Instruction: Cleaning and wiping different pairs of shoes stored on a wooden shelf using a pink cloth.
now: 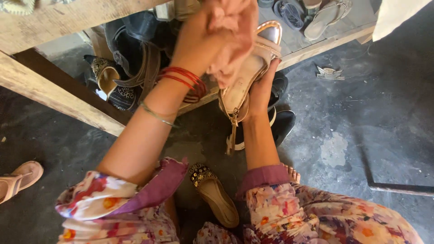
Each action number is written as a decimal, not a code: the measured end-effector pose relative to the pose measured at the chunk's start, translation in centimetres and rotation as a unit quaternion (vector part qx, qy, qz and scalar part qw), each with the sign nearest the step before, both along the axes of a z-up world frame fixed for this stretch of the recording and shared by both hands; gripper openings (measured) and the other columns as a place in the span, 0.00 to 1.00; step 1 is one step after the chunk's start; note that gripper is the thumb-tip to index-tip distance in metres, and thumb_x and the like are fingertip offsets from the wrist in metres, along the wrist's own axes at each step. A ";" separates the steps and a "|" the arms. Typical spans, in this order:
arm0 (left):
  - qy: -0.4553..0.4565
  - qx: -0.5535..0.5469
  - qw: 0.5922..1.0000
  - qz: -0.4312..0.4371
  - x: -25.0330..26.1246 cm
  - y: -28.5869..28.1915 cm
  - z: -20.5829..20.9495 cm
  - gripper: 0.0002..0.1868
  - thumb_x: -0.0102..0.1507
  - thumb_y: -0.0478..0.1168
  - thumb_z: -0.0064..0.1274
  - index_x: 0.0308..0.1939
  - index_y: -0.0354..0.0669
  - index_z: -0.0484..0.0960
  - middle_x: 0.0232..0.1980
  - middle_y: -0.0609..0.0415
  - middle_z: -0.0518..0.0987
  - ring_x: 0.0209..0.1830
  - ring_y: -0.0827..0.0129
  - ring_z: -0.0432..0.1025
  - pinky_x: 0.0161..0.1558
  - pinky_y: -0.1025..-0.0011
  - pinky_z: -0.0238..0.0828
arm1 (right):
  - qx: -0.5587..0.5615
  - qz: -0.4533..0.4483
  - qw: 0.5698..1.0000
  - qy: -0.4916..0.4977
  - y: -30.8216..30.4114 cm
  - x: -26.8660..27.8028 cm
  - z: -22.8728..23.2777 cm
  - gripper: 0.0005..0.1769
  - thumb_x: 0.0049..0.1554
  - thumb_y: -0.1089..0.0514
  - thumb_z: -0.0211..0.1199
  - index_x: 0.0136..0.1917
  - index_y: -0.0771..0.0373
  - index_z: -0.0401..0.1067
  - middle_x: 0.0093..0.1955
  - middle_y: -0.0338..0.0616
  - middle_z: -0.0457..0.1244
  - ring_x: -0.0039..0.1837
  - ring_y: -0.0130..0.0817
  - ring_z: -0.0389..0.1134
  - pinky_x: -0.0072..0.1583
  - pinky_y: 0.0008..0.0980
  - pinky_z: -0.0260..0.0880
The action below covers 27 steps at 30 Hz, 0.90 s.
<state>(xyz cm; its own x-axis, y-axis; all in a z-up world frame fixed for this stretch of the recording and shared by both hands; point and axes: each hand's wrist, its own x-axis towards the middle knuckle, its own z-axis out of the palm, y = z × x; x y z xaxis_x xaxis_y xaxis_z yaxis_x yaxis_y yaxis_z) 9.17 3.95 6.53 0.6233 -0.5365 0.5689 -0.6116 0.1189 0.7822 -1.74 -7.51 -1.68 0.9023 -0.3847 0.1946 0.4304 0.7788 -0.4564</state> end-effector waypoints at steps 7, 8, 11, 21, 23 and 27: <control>-0.103 0.055 0.989 -0.095 -0.7 -1.4 -3.4 0.29 0.67 0.40 0.56 0.73 0.38 0.73 0.63 0.46 0.81 0.61 0.61 0.77 0.64 0.65 0.72 | 0.006 -0.015 0.999 -0.031 -0.6 0.7 -1.4 0.45 0.67 0.26 0.38 0.80 0.62 0.57 0.73 0.48 0.61 0.70 0.45 0.65 0.71 0.43 0.67; -0.090 0.091 0.990 -0.062 -1.1 -1.2 -2.9 0.32 0.65 0.42 0.58 0.72 0.39 0.71 0.61 0.44 0.81 0.59 0.61 0.78 0.61 0.65 0.72 | 0.016 -0.027 0.999 -0.022 -0.4 0.7 -1.2 0.45 0.67 0.26 0.37 0.80 0.62 0.56 0.74 0.48 0.61 0.71 0.45 0.65 0.72 0.42 0.66; -0.036 0.165 0.986 -0.003 -1.8 -1.1 -2.6 0.32 0.60 0.46 0.59 0.67 0.41 0.73 0.53 0.44 0.83 0.52 0.59 0.81 0.55 0.64 0.75 | 0.032 -0.051 0.998 -0.003 -0.5 0.5 -1.0 0.44 0.66 0.27 0.37 0.79 0.62 0.57 0.75 0.47 0.60 0.73 0.44 0.64 0.74 0.42 0.65; -0.026 0.322 0.944 0.060 -3.2 -0.3 -1.3 0.22 0.59 0.56 0.53 0.44 0.43 0.82 0.43 0.41 0.84 0.44 0.45 0.79 0.46 0.54 0.74 | 0.061 -0.060 0.996 -0.012 -1.8 0.7 -1.9 0.44 0.65 0.26 0.41 0.76 0.64 0.60 0.71 0.49 0.62 0.71 0.47 0.65 0.74 0.44 0.64; -0.025 0.338 0.938 0.072 -3.5 -0.1 -0.9 0.21 0.58 0.57 0.54 0.43 0.44 0.82 0.43 0.42 0.84 0.43 0.45 0.79 0.46 0.54 0.74 | 0.059 -0.058 0.996 -0.016 -1.9 0.8 -2.4 0.45 0.64 0.26 0.41 0.76 0.64 0.60 0.71 0.50 0.62 0.70 0.47 0.65 0.74 0.44 0.64; -0.030 0.355 0.925 0.133 -4.1 -0.1 -0.6 0.20 0.57 0.56 0.57 0.39 0.45 0.84 0.41 0.43 0.84 0.42 0.46 0.79 0.44 0.54 0.74 | 0.065 -0.044 0.997 -0.017 -1.3 0.5 -1.2 0.49 0.61 0.22 0.43 0.73 0.67 0.63 0.67 0.52 0.64 0.67 0.48 0.67 0.71 0.44 0.67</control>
